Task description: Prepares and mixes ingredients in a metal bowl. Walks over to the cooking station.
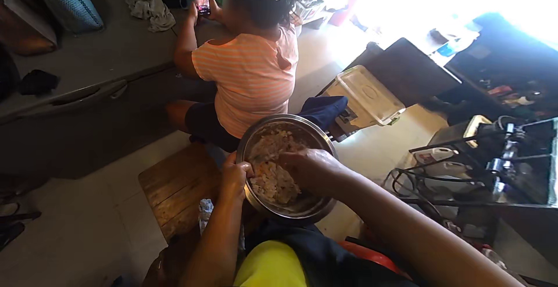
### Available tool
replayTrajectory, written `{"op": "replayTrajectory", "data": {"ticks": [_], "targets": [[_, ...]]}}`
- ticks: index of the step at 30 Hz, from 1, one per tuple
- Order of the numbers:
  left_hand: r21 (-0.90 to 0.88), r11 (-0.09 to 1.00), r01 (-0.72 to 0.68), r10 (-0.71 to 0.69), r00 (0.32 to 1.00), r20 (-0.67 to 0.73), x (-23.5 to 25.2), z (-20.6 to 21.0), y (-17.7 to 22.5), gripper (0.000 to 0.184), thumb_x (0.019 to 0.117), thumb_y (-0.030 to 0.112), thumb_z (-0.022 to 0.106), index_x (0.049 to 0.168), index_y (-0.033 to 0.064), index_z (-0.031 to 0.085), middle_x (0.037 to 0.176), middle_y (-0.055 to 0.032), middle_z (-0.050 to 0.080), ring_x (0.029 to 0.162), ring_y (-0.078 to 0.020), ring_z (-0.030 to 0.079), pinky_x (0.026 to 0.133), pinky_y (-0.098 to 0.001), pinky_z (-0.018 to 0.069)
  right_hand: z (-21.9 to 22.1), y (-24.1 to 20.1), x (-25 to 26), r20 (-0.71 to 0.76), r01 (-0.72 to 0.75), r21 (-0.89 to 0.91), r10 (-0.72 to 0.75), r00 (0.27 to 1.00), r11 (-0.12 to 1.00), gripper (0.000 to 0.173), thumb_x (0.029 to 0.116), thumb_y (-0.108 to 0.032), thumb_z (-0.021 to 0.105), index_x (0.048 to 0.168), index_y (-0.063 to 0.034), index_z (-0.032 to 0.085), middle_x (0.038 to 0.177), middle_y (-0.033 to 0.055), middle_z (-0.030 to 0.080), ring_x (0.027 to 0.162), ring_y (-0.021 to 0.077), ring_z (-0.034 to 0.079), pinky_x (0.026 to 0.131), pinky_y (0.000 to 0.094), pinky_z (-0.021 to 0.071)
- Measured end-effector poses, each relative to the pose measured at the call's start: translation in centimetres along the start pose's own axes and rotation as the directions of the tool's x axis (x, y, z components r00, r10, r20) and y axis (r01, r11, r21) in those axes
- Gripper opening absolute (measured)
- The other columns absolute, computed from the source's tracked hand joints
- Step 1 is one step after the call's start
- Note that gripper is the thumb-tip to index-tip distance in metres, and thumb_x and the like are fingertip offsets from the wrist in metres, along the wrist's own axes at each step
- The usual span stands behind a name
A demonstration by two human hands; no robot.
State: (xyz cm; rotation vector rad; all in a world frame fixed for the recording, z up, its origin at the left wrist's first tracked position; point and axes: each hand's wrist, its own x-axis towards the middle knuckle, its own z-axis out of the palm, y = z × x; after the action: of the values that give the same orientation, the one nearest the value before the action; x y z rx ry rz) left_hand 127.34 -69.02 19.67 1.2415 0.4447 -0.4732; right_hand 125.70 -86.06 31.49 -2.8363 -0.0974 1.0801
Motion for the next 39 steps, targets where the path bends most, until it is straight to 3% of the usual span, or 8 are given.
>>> {"op": "replayTrajectory", "data": {"ticks": [5,11,15,22,29,34,39], "targets": [[-0.018,1.0,0.016,-0.017,1.0,-0.021,0.2,0.0,-0.2,0.043,0.0662,-0.018,0.059,0.104,0.0006,0.068,0.093,-0.0124,0.069,0.078,-0.0181,0.066,0.062,-0.0332,0.056,0.9,0.3,-3.0,-0.024,0.019,-0.119,-0.022,0.999,0.993,0.03,0.1066,-0.022,0.047,0.127,-0.0216,0.069,0.1,0.0118,0.074,0.095,0.0355,0.072,0.079,0.0599,0.0543],[-0.004,1.0,0.022,-0.022,1.0,-0.008,0.2,-0.1,0.0,0.046,0.0684,-0.019,0.06,0.11,0.0005,0.068,0.098,-0.0124,0.069,0.082,-0.0173,0.066,0.067,-0.0323,0.0565,0.7,3.5,-7.3,-0.23,-0.029,-0.097,0.006,0.973,0.995,0.022,0.1024,-0.025,0.056,0.113,-0.0289,0.075,0.092,0.004,0.076,0.085,0.0295,0.073,0.069,0.0585,0.0549],[-0.015,1.0,0.005,-0.005,1.0,0.014,0.4,-0.1,-0.1,0.047,0.0712,-0.02,0.059,0.114,-0.0002,0.067,0.1,-0.0127,0.069,0.082,-0.0163,0.066,0.067,-0.031,0.0566,0.2,5.9,-9.5,-0.354,-0.094,-0.102,0.053,0.934,0.99,0.022,0.1029,-0.028,0.059,0.115,-0.0306,0.077,0.091,0.0024,0.077,0.081,0.0287,0.073,0.068,0.0589,0.0555],[-0.036,0.998,0.048,-0.048,0.999,-0.018,0.3,-0.1,0.0,0.049,0.07,-0.019,0.059,0.115,0.0001,0.066,0.101,-0.0142,0.069,0.084,-0.0196,0.068,0.067,-0.0347,0.0579,1.2,7.2,-7.2,-0.133,-0.238,-0.027,0.233,0.963,0.971,0.027,0.1073,-0.032,0.053,0.123,-0.0289,0.075,0.103,0.0087,0.077,0.1,0.0349,0.072,0.084,0.0627,0.0532],[-0.055,0.996,0.071,-0.073,0.997,-0.028,0.4,-0.1,-0.3,0.051,0.0705,-0.019,0.058,0.117,0.0011,0.066,0.102,-0.0147,0.069,0.085,-0.0205,0.068,0.067,-0.0355,0.0578,4.1,6.2,-3.6,-0.077,-0.189,0.123,0.199,0.977,0.974,0.026,0.1071,-0.031,0.052,0.124,-0.0244,0.071,0.108,0.0109,0.076,0.107,0.0358,0.07,0.091,0.0645,0.0519],[-0.055,0.997,0.053,-0.054,0.998,-0.025,0.2,-0.1,-0.3,0.052,0.0704,-0.018,0.058,0.119,0.0007,0.064,0.103,-0.014,0.067,0.085,-0.0194,0.066,0.067,-0.034,0.0566,5.0,4.7,-3.1,-0.167,-0.142,0.112,0.16,0.973,0.983,0.028,0.1076,-0.031,0.049,0.121,-0.0208,0.072,0.1,0.0113,0.076,0.1,0.0347,0.072,0.086,0.0615,0.0533],[-0.069,0.996,0.065,-0.067,0.997,-0.026,0.2,-0.1,-0.2,0.05,0.0704,-0.018,0.058,0.115,0.0011,0.066,0.102,-0.014,0.068,0.084,-0.0197,0.067,0.067,-0.0348,0.0574,4.3,4.6,-5.2,-0.282,-0.124,0.042,0.131,0.95,0.991,0.026,0.1069,-0.035,0.052,0.121,-0.0273,0.073,0.094,0.0066,0.076,0.091,0.0317,0.074,0.076,0.0593,0.0559]]}}
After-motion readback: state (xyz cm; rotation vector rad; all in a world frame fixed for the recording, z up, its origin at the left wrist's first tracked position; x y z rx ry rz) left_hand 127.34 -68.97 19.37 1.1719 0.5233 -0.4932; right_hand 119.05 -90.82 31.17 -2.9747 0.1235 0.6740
